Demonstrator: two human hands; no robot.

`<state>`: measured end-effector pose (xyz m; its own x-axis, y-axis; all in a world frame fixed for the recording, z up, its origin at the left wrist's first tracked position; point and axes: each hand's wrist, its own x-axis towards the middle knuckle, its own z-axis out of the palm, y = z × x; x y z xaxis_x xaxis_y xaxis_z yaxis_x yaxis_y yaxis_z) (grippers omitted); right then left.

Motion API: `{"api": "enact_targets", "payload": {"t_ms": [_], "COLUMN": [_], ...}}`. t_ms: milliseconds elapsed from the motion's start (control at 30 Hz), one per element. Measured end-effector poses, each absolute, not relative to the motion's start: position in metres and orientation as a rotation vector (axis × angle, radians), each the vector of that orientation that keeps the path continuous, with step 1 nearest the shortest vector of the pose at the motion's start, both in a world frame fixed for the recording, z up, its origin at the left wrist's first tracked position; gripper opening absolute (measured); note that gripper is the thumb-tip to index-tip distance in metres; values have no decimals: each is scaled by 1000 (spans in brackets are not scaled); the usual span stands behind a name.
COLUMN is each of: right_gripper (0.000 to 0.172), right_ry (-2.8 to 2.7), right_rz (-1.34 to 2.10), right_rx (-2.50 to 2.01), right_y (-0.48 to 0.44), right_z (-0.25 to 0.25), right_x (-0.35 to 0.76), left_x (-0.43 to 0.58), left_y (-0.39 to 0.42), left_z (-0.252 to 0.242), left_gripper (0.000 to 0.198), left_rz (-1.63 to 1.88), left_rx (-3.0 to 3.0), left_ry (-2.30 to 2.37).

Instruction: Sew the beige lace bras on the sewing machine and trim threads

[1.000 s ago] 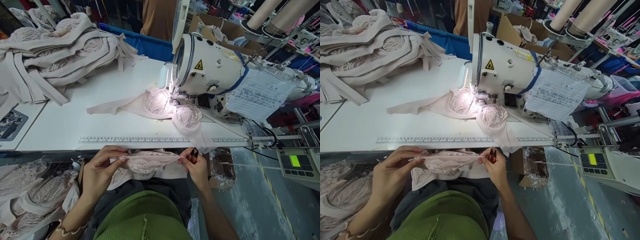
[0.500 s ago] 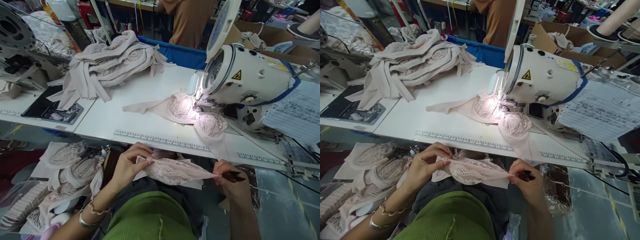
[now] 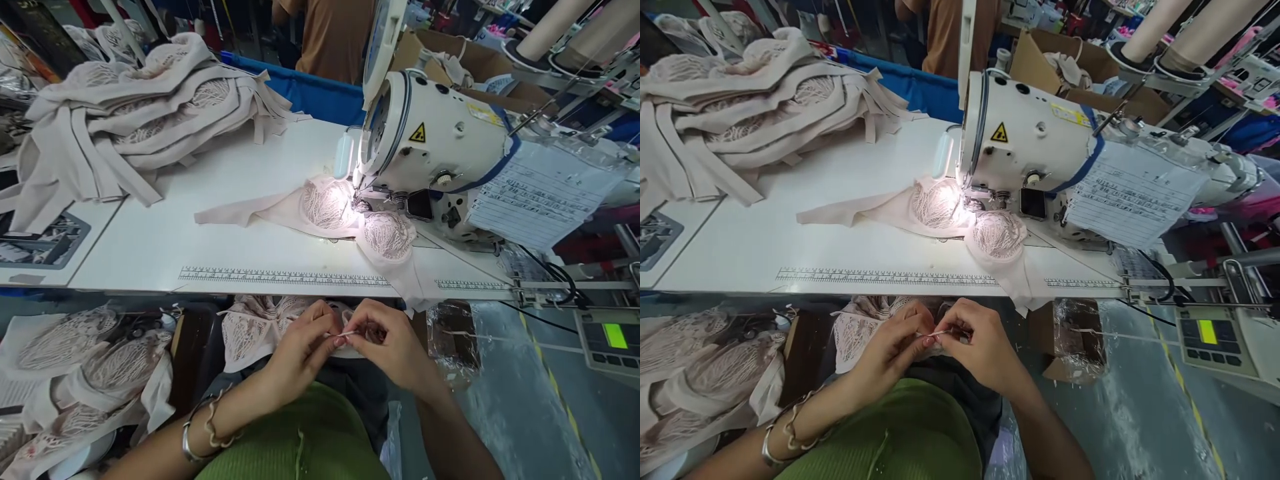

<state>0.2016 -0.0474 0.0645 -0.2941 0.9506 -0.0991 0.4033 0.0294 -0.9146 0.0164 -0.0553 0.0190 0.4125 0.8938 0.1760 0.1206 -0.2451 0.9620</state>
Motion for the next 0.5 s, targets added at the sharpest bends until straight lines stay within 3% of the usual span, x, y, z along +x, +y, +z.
{"api": "enact_targets", "payload": {"t_ms": [333,500], "right_gripper": [12,34], "right_ry": [-1711,-1564], "right_rz": [1170,1287], "right_rx": [-1394,-1320], "right_y": [-48,-49], "right_z": [57,47], "right_x": [205,212], "left_x": [19,19], "left_y": [-49,-44], "left_z": [13,13], "left_gripper": [19,27], "left_rz": [954,902], "left_rx": [1511,1348], "left_ry": [975,1066]}}
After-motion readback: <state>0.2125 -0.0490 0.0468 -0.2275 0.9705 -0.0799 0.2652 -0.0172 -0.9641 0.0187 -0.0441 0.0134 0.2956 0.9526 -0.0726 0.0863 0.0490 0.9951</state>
